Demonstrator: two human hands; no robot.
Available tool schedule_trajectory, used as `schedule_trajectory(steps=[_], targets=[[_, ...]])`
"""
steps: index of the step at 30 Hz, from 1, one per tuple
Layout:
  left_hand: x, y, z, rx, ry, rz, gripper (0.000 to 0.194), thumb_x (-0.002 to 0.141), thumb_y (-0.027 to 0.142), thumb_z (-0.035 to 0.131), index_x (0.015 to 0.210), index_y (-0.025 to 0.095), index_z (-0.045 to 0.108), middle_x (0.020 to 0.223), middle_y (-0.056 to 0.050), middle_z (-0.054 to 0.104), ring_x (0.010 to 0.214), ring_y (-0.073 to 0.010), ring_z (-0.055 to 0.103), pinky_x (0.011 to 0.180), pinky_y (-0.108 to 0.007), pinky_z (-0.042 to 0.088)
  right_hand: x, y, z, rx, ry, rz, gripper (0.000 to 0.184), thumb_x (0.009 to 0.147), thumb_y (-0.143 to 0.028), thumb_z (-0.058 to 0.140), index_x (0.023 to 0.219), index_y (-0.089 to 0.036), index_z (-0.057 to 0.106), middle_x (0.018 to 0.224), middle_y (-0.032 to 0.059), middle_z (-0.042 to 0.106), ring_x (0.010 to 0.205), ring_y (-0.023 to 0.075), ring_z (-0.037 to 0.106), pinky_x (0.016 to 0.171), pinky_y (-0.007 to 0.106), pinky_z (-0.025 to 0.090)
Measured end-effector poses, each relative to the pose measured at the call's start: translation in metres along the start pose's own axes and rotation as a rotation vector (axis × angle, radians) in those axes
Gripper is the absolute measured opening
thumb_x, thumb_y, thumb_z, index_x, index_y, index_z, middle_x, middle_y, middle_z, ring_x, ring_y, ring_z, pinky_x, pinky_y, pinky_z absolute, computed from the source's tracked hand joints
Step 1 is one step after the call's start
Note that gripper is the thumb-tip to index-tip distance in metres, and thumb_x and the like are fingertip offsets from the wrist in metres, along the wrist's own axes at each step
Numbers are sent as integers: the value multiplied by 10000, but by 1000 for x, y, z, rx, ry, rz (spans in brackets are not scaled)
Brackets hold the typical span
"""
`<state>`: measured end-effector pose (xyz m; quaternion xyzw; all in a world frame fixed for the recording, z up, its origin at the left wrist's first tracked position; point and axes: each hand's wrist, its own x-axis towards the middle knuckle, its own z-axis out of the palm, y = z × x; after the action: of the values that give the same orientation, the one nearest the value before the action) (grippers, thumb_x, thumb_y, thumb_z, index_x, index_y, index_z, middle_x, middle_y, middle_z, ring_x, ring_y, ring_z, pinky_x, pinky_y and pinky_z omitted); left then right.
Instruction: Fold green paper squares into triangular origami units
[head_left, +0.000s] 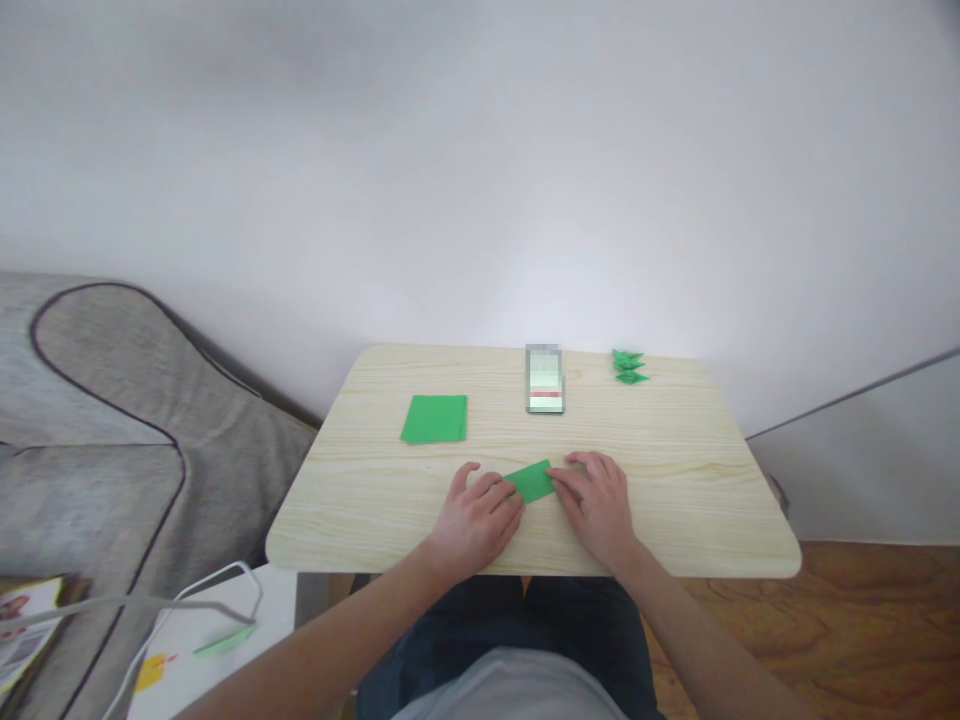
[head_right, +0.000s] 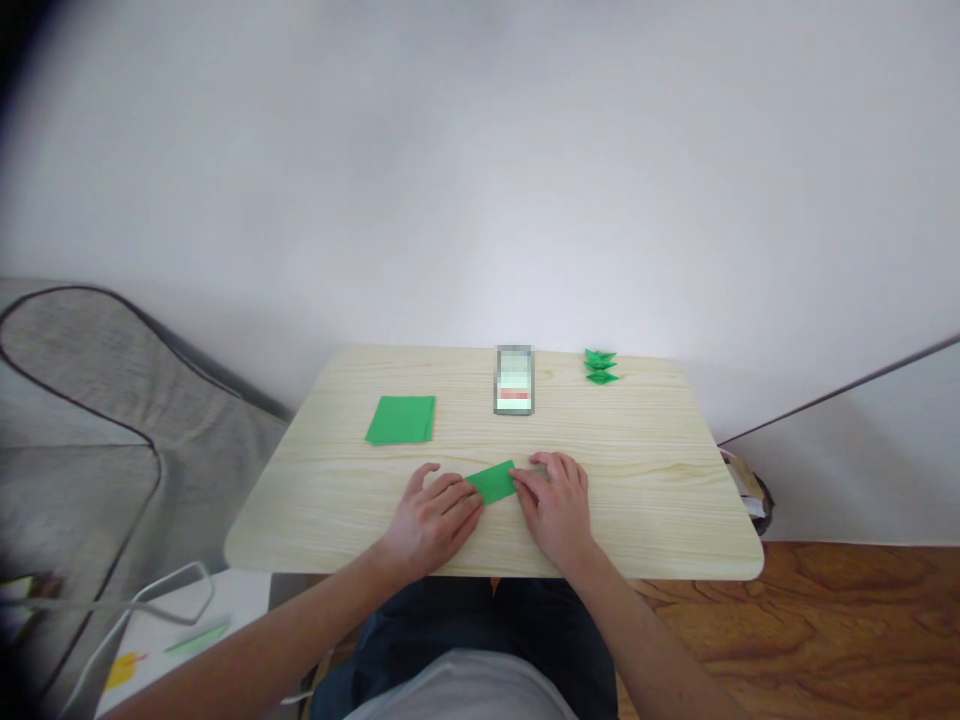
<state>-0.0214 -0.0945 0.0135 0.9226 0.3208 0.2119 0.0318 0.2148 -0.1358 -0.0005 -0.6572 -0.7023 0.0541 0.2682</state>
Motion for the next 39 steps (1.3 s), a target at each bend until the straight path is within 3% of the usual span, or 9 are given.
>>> schedule_trajectory(steps=[7,13,16,18,22,25,28,33,39], targets=[[9,-11,5,12,-39,99,140,960,171,585,1006,209,711,949,-74,744,1003,-228,662,975,-445,453,2,3,-1,12,-27,-4,218,994,-264,635,1136,-330,785,1227,69,673,1204,266,549,1055,464,390],[38,-19,-4,-145,46,203,161,925,100,582,1028,186,670,889,-58,720,899,-213,646,896,-406,484,22,-3,-8,204,-44,-60,133,939,-274,692,1037,-273,781,1165,74,723,1156,280,605,1042,465,421],[72,-17,-24,-334,141,152,168,916,94,594,1047,186,642,915,-62,716,911,-210,641,877,-384,496,50,-15,-25,459,-149,-98,193,918,-309,711,1096,-254,758,1046,53,770,978,245,678,914,401,487],[99,-16,-44,-464,262,62,161,914,118,622,1050,204,636,950,-61,711,936,-210,639,881,-375,501,73,-25,-43,637,-157,35,171,983,-325,625,1043,-260,771,943,24,775,844,205,676,797,351,493],[150,-18,-88,-751,478,-182,267,881,224,746,1128,210,644,1053,-62,695,985,-198,645,926,-360,499,119,-43,-81,1160,15,328,163,901,-394,761,954,-240,772,785,-7,722,695,155,612,632,274,452],[173,-23,-106,-944,397,-206,136,908,287,742,999,201,690,944,-38,696,928,-183,631,883,-334,480,142,-55,-99,1440,78,334,123,901,-341,770,948,-228,767,848,-8,716,740,136,610,706,264,489],[184,-29,-106,-1070,347,-209,150,914,325,743,882,189,690,819,-19,671,827,-166,603,825,-321,470,156,-64,-101,1550,95,326,101,919,-328,750,961,-237,762,890,-6,717,760,129,603,711,250,491],[192,-36,-96,-1118,403,-291,182,926,318,732,812,184,683,784,-10,637,785,-147,560,786,-303,454,173,-60,-88,1583,91,361,108,920,-349,748,914,-242,762,854,-4,701,735,137,579,678,255,475],[196,-49,-83,-1118,454,-440,117,914,288,737,856,193,701,776,8,641,761,-126,560,738,-274,444,187,-34,-77,1346,34,295,117,879,-355,803,889,-238,805,813,9,724,741,157,598,691,288,476]])
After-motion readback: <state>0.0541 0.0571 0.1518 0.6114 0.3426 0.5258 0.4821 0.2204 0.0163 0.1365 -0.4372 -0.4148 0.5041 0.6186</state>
